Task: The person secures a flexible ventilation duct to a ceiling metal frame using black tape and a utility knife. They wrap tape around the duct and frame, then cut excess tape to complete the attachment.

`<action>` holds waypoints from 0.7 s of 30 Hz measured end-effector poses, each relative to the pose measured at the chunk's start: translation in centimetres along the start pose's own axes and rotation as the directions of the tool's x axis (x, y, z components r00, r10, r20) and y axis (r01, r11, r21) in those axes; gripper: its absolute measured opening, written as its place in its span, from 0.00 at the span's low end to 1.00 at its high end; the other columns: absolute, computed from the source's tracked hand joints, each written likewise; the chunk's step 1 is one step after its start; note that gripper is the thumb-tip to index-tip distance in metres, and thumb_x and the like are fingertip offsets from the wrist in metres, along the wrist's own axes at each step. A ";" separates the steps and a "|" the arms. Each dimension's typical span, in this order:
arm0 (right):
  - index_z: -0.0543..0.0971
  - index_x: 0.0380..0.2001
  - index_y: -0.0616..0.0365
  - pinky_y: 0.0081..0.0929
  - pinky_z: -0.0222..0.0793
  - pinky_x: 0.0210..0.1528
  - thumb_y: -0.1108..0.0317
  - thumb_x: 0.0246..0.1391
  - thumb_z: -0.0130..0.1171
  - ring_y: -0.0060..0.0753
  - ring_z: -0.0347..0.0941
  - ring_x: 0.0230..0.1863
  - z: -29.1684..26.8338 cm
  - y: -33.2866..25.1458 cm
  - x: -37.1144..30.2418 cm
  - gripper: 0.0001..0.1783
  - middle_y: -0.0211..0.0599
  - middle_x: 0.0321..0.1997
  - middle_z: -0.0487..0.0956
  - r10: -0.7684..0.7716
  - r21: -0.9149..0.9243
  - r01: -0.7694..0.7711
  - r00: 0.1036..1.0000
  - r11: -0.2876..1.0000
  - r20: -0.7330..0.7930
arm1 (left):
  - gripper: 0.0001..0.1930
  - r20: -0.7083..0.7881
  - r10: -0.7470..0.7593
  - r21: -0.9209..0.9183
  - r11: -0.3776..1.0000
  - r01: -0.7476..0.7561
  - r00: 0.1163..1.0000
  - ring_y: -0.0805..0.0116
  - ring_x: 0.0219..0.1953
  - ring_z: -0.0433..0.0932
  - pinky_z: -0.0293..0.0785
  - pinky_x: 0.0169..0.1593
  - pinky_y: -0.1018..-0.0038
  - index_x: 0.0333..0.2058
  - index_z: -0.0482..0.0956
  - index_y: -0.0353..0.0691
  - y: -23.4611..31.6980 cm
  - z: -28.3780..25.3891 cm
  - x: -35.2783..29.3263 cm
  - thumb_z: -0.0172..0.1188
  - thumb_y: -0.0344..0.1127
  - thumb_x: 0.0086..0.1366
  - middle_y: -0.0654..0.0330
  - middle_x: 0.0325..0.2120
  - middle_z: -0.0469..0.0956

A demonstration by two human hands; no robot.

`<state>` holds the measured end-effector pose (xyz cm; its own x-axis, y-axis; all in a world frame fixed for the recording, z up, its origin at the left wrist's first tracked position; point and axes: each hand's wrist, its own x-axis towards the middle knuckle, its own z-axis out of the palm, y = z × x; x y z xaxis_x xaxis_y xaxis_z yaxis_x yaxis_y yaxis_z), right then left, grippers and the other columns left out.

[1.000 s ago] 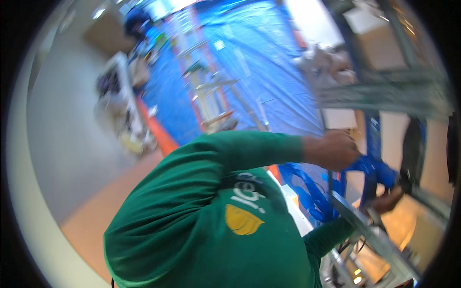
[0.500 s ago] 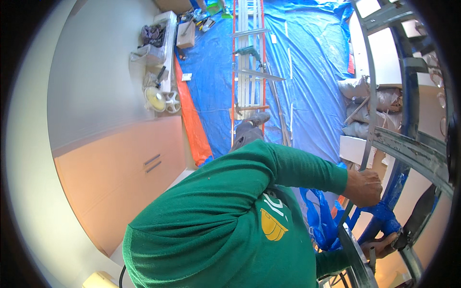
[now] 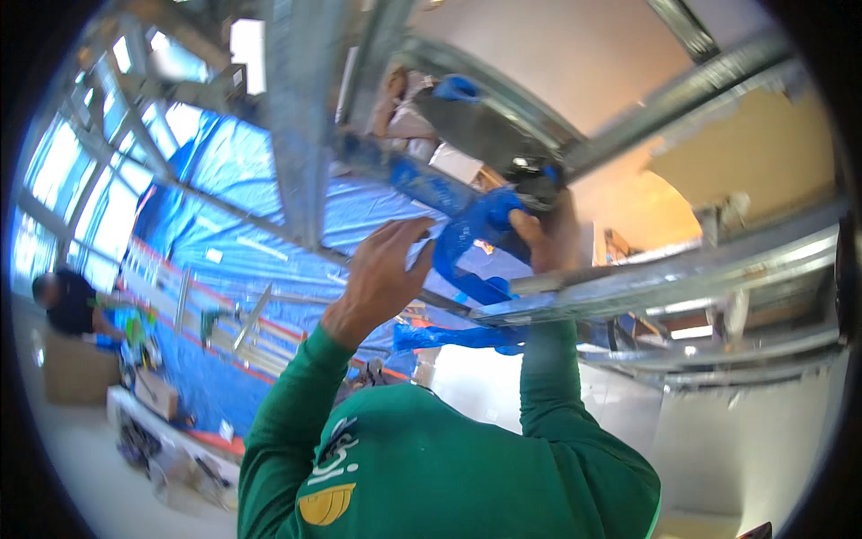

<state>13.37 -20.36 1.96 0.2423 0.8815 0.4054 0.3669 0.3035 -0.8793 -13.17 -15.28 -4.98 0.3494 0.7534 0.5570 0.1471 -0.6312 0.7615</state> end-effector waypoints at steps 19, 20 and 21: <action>0.86 0.58 0.65 0.36 0.76 0.60 0.47 0.75 0.58 0.37 0.82 0.53 -9.7 2.6 5.5 0.30 0.40 0.53 0.88 0.144 -0.518 -0.240 0.965 0.821 -0.218 | 0.27 0.061 -0.502 -0.597 0.674 0.435 0.862 0.40 0.46 0.90 0.87 0.51 0.53 0.45 0.87 0.33 8.8 6.0 9.4 0.79 0.52 0.59 0.38 0.39 0.89; 0.86 0.58 0.65 0.36 0.76 0.60 0.45 0.75 0.58 0.36 0.81 0.53 -9.9 1.9 5.8 0.31 0.39 0.53 0.88 0.231 -0.419 -0.317 0.942 0.851 -0.244 | 0.24 0.149 -0.527 -0.584 0.636 0.504 0.837 0.40 0.46 0.91 0.88 0.50 0.53 0.42 0.87 0.31 9.1 5.8 9.6 0.77 0.47 0.58 0.36 0.38 0.88; 0.87 0.58 0.65 0.36 0.75 0.60 0.44 0.75 0.57 0.35 0.81 0.52 -10.0 1.1 6.1 0.32 0.38 0.53 0.88 0.229 -0.476 -0.308 0.949 0.824 -0.217 | 0.22 0.141 -0.500 -0.583 0.656 0.479 0.855 0.39 0.45 0.91 0.88 0.49 0.52 0.41 0.87 0.29 9.0 5.5 9.6 0.76 0.44 0.57 0.35 0.37 0.88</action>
<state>24.19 -18.27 5.97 0.5091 0.8274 0.2371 0.6548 -0.1936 -0.7306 -3.43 -14.73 5.36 0.3552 0.9335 0.0490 -0.2760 0.0547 0.9596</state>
